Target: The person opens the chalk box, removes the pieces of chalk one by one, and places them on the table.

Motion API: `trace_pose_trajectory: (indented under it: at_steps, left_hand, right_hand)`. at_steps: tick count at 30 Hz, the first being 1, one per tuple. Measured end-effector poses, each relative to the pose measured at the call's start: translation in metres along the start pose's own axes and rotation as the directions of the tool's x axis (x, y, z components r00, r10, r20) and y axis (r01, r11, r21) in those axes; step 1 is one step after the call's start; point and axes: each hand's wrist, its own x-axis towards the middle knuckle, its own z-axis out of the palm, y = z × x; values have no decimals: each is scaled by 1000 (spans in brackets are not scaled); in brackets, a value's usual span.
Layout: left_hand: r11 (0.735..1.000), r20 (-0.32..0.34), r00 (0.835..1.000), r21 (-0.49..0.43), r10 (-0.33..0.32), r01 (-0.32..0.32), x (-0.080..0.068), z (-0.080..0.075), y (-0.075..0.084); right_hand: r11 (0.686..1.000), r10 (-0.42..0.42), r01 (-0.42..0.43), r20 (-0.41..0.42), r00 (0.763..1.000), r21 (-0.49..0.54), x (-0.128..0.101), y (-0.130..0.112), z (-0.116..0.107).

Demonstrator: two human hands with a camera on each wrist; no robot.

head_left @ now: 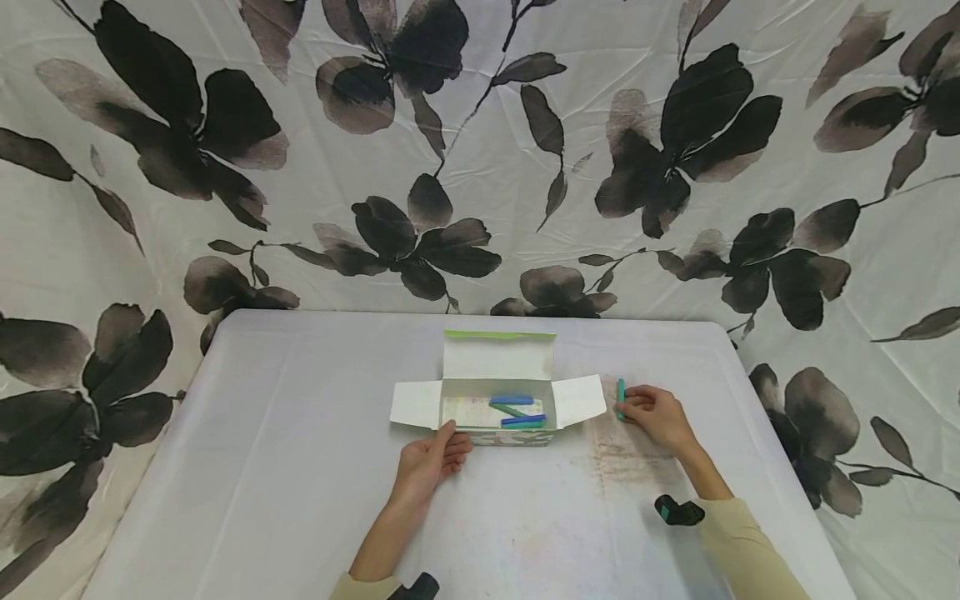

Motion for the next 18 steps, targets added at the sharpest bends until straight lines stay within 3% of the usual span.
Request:
trace_pose_trajectory:
  at_steps: [7, 14, 18]
  left_hand:
    - [1000, 5, 1000, 13, -5, 5, 0, 0, 0]
    - [1000, 15, 1000, 8, -7, 7, -1, 0, 1]
    - [1000, 22, 1000, 2, -2, 2, -1, -1, 0]
  right_hand:
    - [993, -39, 35, -28, 999, -116, 0, -8, 3]
    - [989, -84, 80, -24, 996, -125, -1, -20, -4]
    - [982, -139, 129, -63, 988, -135, 0, -30, -9]
